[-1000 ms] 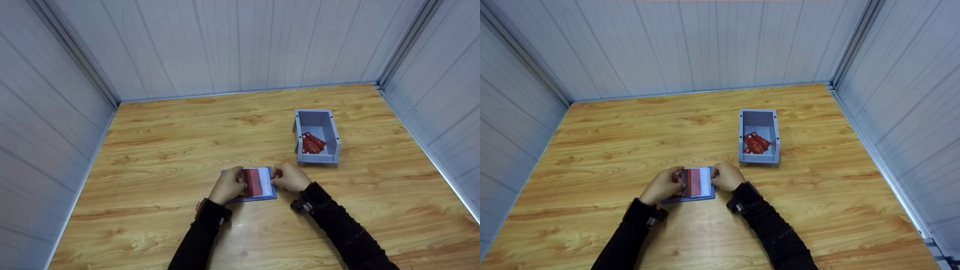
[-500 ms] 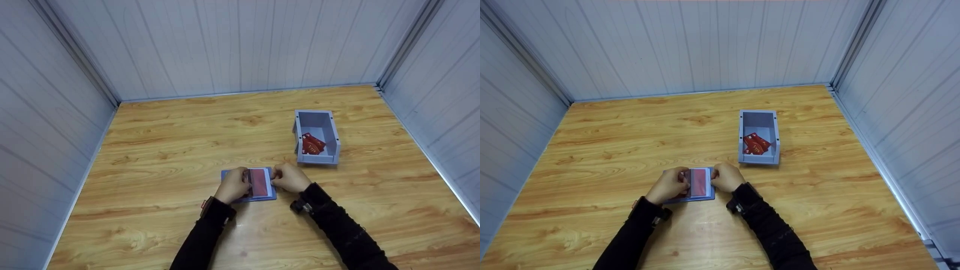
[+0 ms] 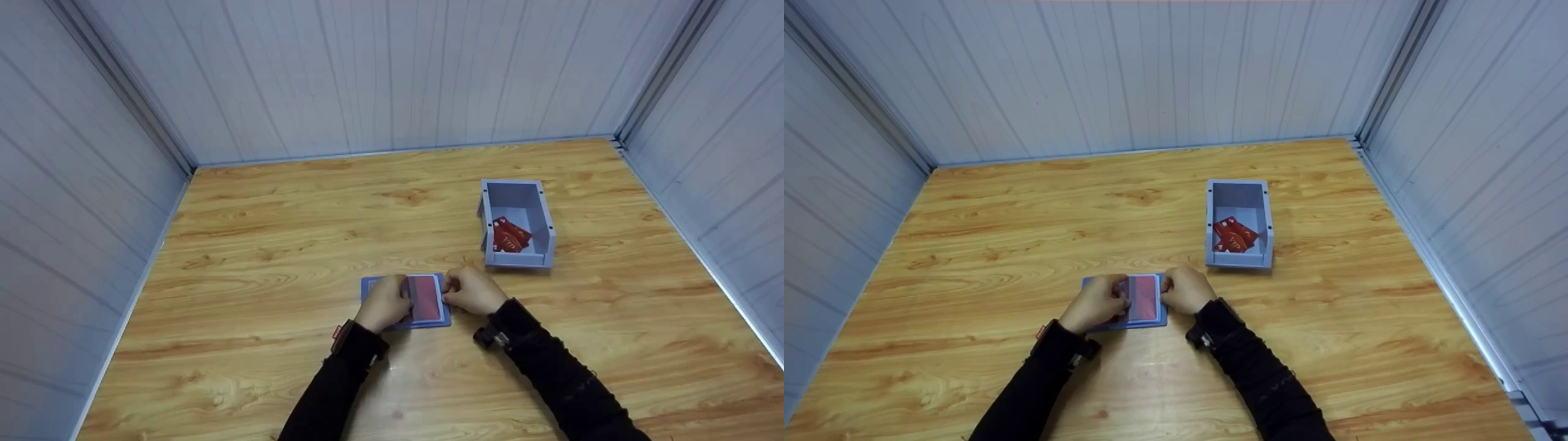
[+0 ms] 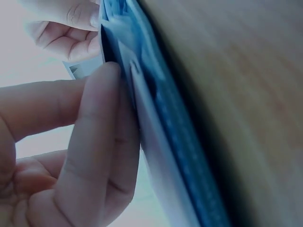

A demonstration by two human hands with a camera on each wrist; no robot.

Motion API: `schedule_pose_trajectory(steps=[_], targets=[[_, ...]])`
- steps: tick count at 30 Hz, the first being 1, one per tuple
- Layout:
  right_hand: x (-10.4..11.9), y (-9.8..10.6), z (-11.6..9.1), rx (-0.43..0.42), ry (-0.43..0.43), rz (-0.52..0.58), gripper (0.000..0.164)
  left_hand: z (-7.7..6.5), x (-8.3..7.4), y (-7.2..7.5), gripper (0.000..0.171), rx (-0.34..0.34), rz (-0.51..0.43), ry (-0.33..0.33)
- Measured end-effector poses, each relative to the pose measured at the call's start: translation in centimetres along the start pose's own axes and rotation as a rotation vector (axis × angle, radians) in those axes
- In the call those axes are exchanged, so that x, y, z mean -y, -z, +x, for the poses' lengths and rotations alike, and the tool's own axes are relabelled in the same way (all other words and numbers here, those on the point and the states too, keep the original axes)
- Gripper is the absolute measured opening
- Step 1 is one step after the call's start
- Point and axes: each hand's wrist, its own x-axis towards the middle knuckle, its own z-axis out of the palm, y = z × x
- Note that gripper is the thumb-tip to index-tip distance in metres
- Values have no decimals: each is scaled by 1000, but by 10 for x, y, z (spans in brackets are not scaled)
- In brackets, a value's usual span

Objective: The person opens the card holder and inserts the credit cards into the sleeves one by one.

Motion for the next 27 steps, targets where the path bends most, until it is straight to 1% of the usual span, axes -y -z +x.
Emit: schedule_pose_trajectory(steps=[2, 4, 7, 9, 11, 14, 16, 19, 22, 27], targets=[[0, 0, 0, 1, 1, -2, 6, -1, 0, 0, 12, -2, -4, 4], [-1, 0, 0, 1, -2, -2, 6, -2, 1, 1, 8, -7, -7, 9], [-1, 0, 0, 5, -15, 16, 7, -5, 1, 2, 33, -19, -3, 12], [-1, 0, 0, 8, -18, 26, 7, -8, 2, 2, 45, -28, 7, -1], [-2, 0, 0, 11, -18, 39, 7, -11, 2, 1, 48, -55, 46, -25], [-2, 0, 0, 15, -18, 49, 6, -17, 4, 1, 49, -115, 141, -65], [-1, 0, 0, 17, -21, 54, 6, -22, 6, 1, 51, -158, 209, -76], [-1, 0, 0, 20, -19, 58, 6, -27, 9, 3, 56, -189, 265, -81], [0, 1, 0, 24, -25, 60, 7, -32, 12, 5, 56, -181, 289, -94], [0, 0, 0, 17, -29, 48, 7, -35, 17, 7, 54, -112, 308, -98]])
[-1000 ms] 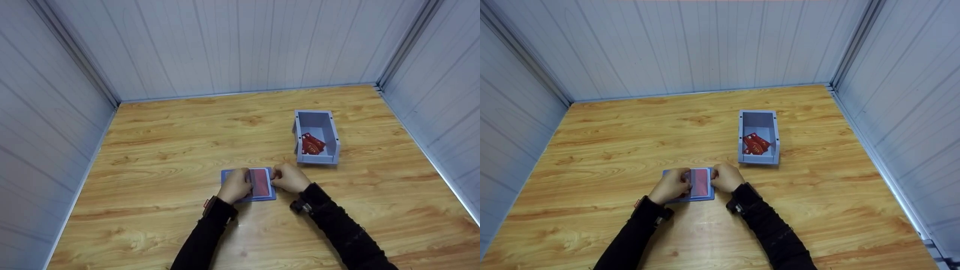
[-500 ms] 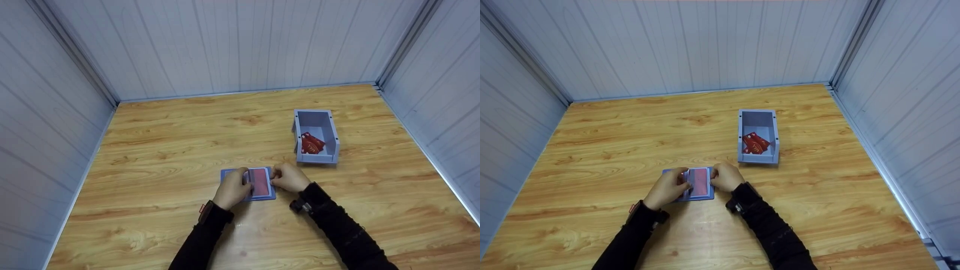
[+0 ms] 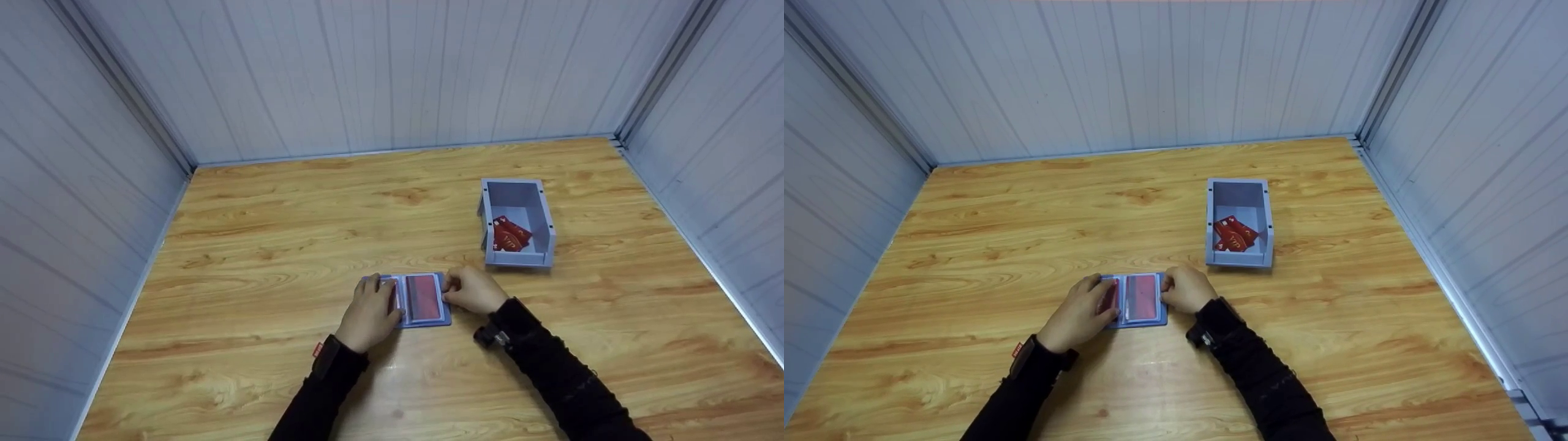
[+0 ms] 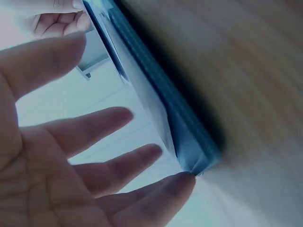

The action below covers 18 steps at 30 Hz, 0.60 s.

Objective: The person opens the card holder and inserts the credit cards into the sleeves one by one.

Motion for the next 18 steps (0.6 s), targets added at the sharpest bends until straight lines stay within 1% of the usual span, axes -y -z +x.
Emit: schedule_pose_trajectory(steps=[3, 5, 8, 14, 16, 18], targets=[[-1, -1, 0, -14, 7, -22, 8, 0, 0, -1, 55, 34, 18, 9], [-1, -1, 0, -24, 7, -34, 8, 0, 0, -1, 55, 42, 35, 13], [0, -1, 0, -27, 0, -34, 8, 0, -1, -2, 54, 35, 58, 8], [1, 2, 0, -4, -4, 12, 6, -2, -2, -3, 54, 9, 78, -1], [2, 7, -1, -15, -2, 21, 6, -2, -2, -3, 55, 15, 75, 3], [4, 14, -2, -45, -5, 32, 8, -2, -2, -2, 56, 25, 77, -2]])
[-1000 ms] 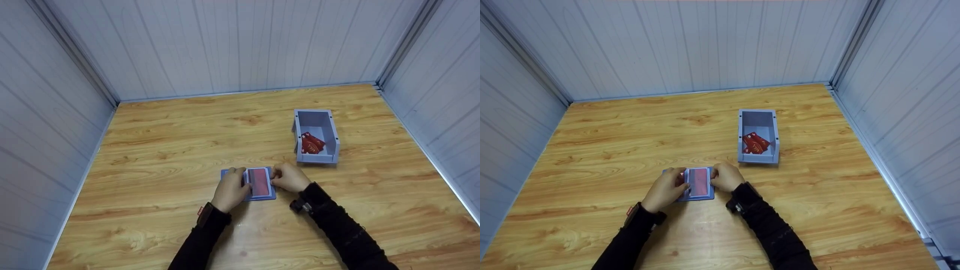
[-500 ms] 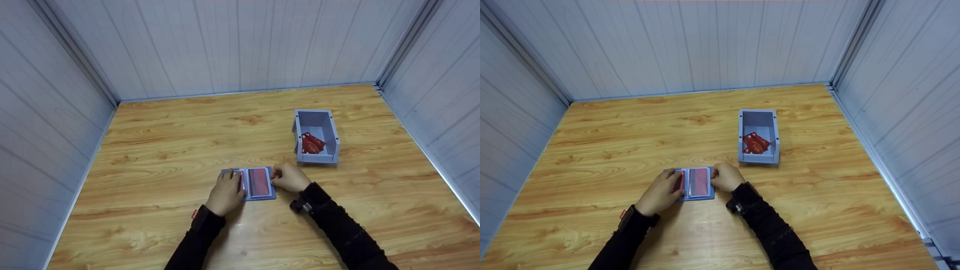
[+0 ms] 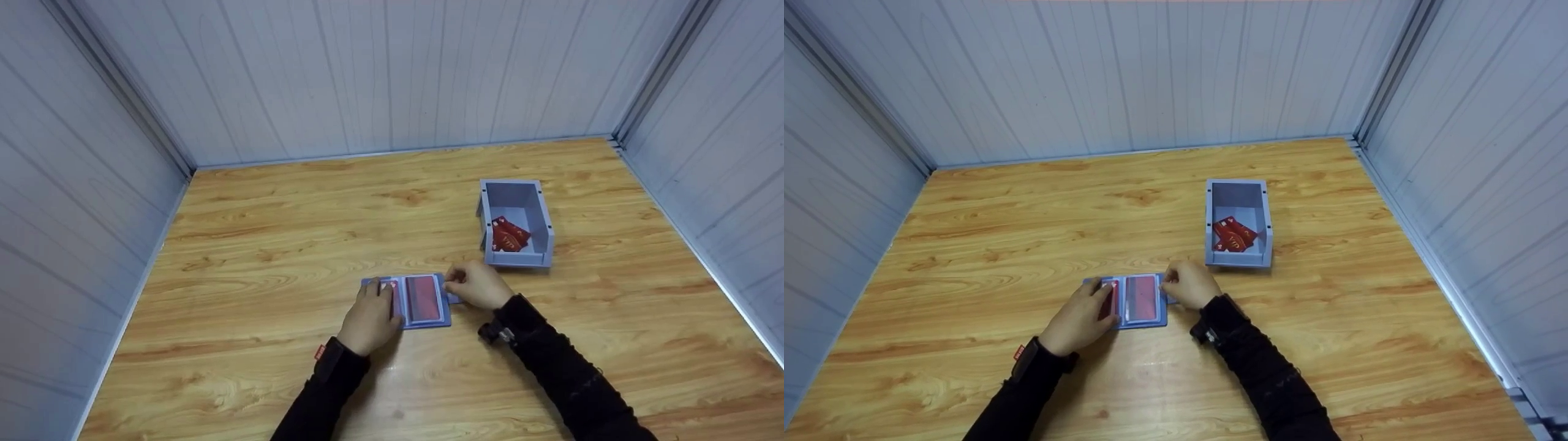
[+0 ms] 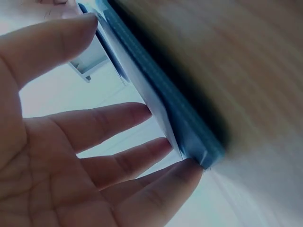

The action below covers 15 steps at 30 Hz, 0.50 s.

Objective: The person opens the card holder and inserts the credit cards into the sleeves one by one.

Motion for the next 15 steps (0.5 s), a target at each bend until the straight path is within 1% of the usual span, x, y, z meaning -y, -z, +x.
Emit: schedule_pose_trajectory(steps=[4, 9, 12, 15], targets=[[5, 23, 0, -99, -19, 25, 14, 0, 1, 1, 58, 24, -6, 1], [6, 57, 4, -265, -22, 31, 17, 1, 1, 2, 59, 41, -6, 9], [3, 74, 8, -371, -43, 3, 20, 1, 1, 2, 58, 34, 6, 0], [-2, 87, 11, -441, -71, -46, 25, 0, 1, 1, 58, 20, 16, -13]])
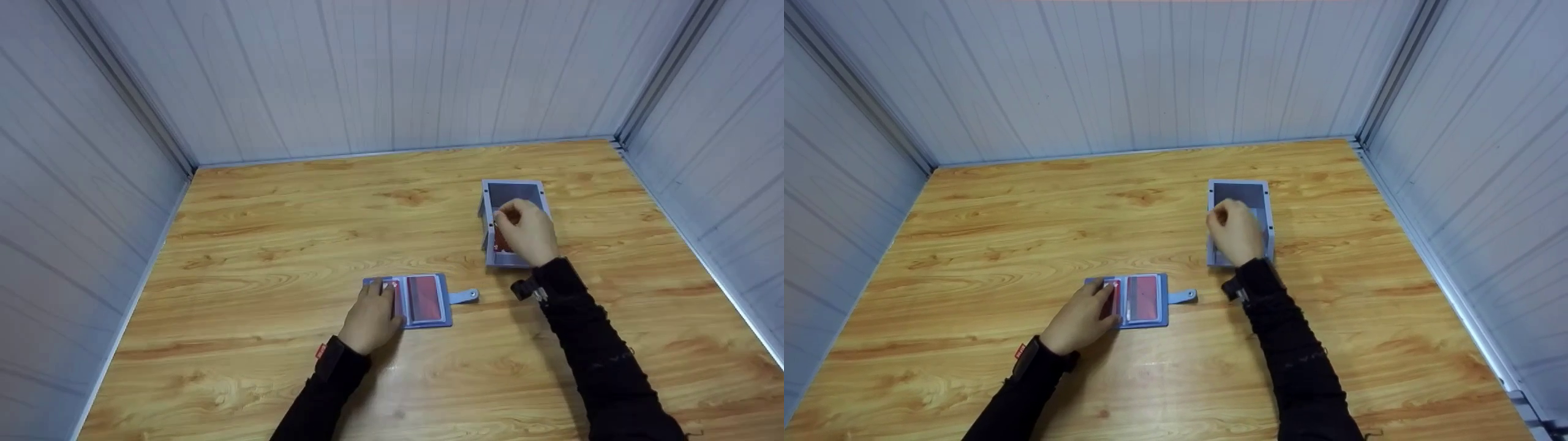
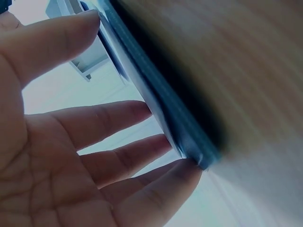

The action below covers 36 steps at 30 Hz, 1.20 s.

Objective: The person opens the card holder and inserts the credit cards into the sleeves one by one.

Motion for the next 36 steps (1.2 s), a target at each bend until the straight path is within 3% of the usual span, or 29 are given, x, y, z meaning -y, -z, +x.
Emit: schedule_pose_trajectory(steps=[2, 6, 17, 19, 25, 36], targets=[[-6, 5, 6, -22, -9, -47, 27, 0, 0, -1, 58, -9, 4, -6], [-19, 8, 18, 11, -45, -109, 34, 0, 1, -2, 57, -19, 1, -16], [-45, -11, 34, 193, -137, -341, 54, 0, 1, -3, 58, -3, 12, -18], [-46, -15, 36, 209, -148, -377, 52, 1, 1, -3, 58, -3, 15, -18], [-50, -21, 38, 232, -150, -455, 25, 0, 0, -2, 58, -2, 11, -17], [-53, -25, 38, 226, -137, -467, 30, 1, 1, -3, 59, 14, 9, -4]])
